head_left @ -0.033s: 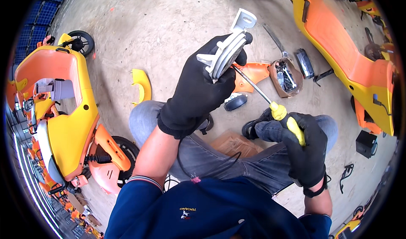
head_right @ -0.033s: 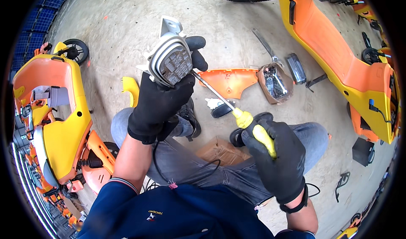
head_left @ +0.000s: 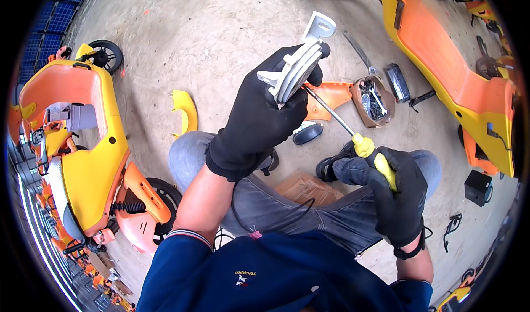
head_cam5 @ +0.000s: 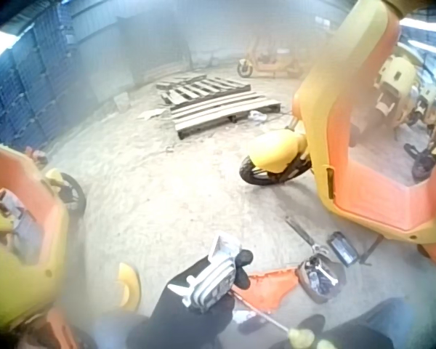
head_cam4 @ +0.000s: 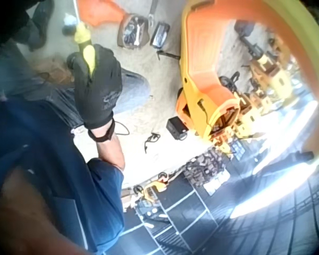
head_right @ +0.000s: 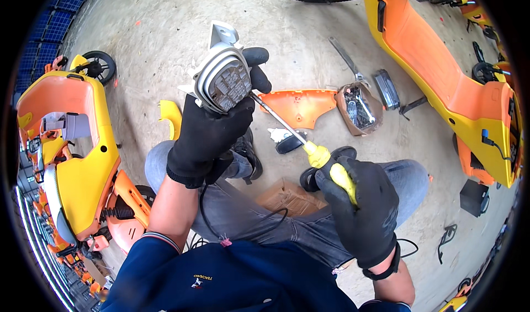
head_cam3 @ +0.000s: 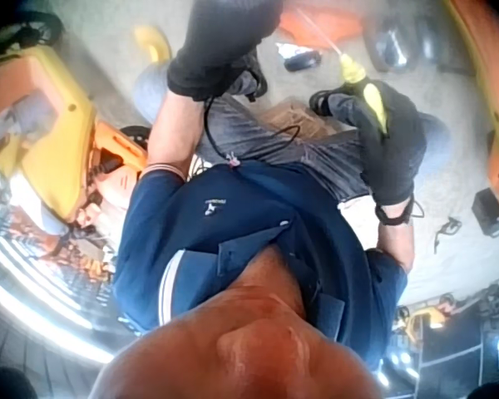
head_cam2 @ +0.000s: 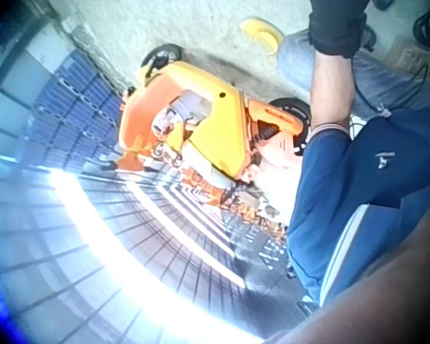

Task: The person uses a screwdriver to pry open a white plastic casing and remove a digital display unit. They then insert the display into a black plastic housing and align the components for assembly.

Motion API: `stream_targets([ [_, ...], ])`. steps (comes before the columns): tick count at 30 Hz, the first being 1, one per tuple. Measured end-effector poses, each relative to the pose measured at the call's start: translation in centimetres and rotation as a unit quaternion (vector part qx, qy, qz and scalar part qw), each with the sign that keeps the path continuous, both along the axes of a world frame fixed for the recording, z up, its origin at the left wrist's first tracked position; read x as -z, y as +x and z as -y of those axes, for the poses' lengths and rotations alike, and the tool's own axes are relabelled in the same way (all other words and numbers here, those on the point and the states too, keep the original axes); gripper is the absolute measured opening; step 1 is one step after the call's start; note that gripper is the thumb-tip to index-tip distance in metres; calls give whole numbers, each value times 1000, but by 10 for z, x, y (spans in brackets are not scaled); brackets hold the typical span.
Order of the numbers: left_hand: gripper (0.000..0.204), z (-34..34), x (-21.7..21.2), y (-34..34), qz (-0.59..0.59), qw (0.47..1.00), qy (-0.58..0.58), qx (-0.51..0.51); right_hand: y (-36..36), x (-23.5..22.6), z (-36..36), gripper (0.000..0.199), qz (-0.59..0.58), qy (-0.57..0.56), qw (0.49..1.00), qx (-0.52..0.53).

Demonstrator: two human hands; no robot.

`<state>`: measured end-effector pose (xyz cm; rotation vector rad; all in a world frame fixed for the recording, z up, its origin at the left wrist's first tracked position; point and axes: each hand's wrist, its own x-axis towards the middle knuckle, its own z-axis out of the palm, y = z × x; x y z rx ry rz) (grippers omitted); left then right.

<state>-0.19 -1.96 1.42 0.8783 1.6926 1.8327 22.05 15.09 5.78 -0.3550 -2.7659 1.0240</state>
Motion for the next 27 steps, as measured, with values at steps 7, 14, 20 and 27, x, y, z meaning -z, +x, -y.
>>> stream_targets([
  [7, 59, 1, 1, -1, -15, 1000, -13, 13, -3, 4, -3, 23, 36, -128, 991, -12],
  [14, 60, 1, 0, 1, 8, 1000, -3, 4, -12, -5, -18, 23, 209, -633, 732, 140],
  [20, 60, 1, 0, -2, -35, 999, 0, -25, -9, -4, -2, 33, 84, -204, 975, 33],
  [27, 61, 1, 1, 0, -4, 1000, 10, -11, -4, 9, 11, 33, -33, 101, 994, 3],
])
